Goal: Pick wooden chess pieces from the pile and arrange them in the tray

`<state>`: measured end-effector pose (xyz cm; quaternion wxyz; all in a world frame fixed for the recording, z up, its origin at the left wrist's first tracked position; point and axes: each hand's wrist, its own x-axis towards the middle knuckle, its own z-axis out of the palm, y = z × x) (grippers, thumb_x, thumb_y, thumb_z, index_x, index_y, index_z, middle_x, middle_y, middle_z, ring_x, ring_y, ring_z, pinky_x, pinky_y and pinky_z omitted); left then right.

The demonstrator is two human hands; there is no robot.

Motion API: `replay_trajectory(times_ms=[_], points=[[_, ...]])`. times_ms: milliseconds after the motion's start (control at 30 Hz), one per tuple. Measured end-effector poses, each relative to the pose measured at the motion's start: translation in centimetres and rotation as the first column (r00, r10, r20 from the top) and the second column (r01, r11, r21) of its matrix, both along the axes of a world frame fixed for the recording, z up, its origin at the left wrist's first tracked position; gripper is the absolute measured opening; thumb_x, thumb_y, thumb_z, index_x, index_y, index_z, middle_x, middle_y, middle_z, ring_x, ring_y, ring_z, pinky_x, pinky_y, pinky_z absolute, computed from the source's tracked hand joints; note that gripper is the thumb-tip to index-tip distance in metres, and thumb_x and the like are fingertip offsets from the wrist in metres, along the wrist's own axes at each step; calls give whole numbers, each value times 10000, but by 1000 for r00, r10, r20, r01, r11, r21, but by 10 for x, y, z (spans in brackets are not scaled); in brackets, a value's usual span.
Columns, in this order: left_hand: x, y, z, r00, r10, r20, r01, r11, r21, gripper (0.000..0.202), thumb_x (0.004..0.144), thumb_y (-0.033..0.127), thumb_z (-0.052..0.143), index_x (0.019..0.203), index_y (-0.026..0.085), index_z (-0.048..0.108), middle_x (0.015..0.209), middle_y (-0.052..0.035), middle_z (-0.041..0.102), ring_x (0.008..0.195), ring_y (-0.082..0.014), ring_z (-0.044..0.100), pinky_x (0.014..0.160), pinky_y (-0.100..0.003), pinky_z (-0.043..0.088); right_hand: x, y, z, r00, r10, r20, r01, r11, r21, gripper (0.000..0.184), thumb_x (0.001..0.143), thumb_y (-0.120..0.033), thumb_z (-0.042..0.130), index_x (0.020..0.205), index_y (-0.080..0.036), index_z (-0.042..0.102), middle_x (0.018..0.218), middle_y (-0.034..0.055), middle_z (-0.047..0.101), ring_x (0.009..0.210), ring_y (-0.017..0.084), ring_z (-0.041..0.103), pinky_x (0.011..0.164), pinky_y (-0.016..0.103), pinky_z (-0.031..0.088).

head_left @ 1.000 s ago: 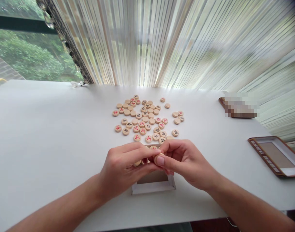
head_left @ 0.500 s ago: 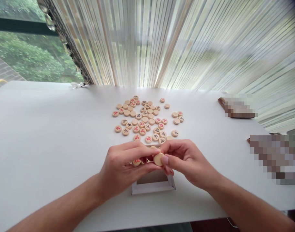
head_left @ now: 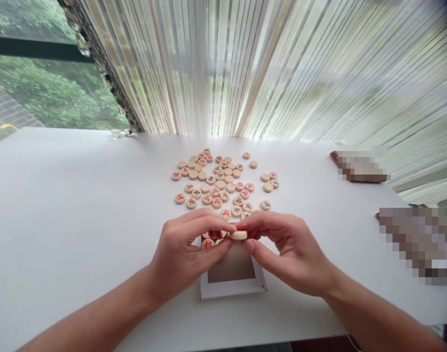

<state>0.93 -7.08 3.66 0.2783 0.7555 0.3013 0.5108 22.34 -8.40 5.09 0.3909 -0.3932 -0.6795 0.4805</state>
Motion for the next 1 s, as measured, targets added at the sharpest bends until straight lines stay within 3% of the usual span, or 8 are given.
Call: replay_trajectory(times_ms=[133,267,467,600,733,867,1000], points=[[-3,2,0,996,32,-83,-18,986,166,176,901,50,756,970,206,799,921,-48,778,794,-139,749,718,-218,627,4,3,2,993,-25,118,11,993,121,168,898,-228,768,1061,-192,791,903,64,800,720,175,682,699,318,589],[-4,0,-1,990,27,-142,6,974,227,174,935,61,725,991,210,794,942,-46,769,782,-129,751,728,-207,637,6,6,6,981,-14,194,-21,984,175,153,875,-213,794,1027,-202,799,856,25,791,691,144,649,675,280,560],[-2,0,-3,985,-12,-173,50,975,218,218,908,16,706,1001,194,791,980,-68,767,841,-148,751,745,-228,625,8,7,8,955,-4,296,-48,984,170,143,813,-145,779,941,-206,764,825,-6,764,702,133,617,673,263,509],[-4,4,-2,985,97,-142,-71,981,179,304,867,-43,629,994,188,781,953,-61,767,870,-162,735,782,-264,609,11,8,9,927,-52,372,-54,962,269,124,826,-155,754,930,-211,717,827,10,733,737,159,616,695,283,504],[-7,8,-1,982,161,-98,-147,980,133,321,845,-53,610,968,192,778,917,-40,765,860,-163,718,775,-274,592,11,6,10,867,-29,497,-176,916,360,94,858,-136,700,920,-204,681,810,30,685,776,190,595,699,305,487],[-6,7,-3,985,142,-95,-129,983,134,292,844,-51,612,945,165,780,909,-45,760,846,-149,719,775,-250,586,8,1,6,799,38,601,-303,888,346,76,893,-115,652,875,-188,639,835,49,664,795,203,567,714,323,492],[-4,5,-4,988,121,-97,-107,984,142,277,858,-52,610,939,153,778,898,-45,752,829,-137,713,766,-237,580,3,-4,0,735,28,677,-371,853,368,112,927,-93,604,844,-165,626,822,62,655,802,223,558,719,353,495]])
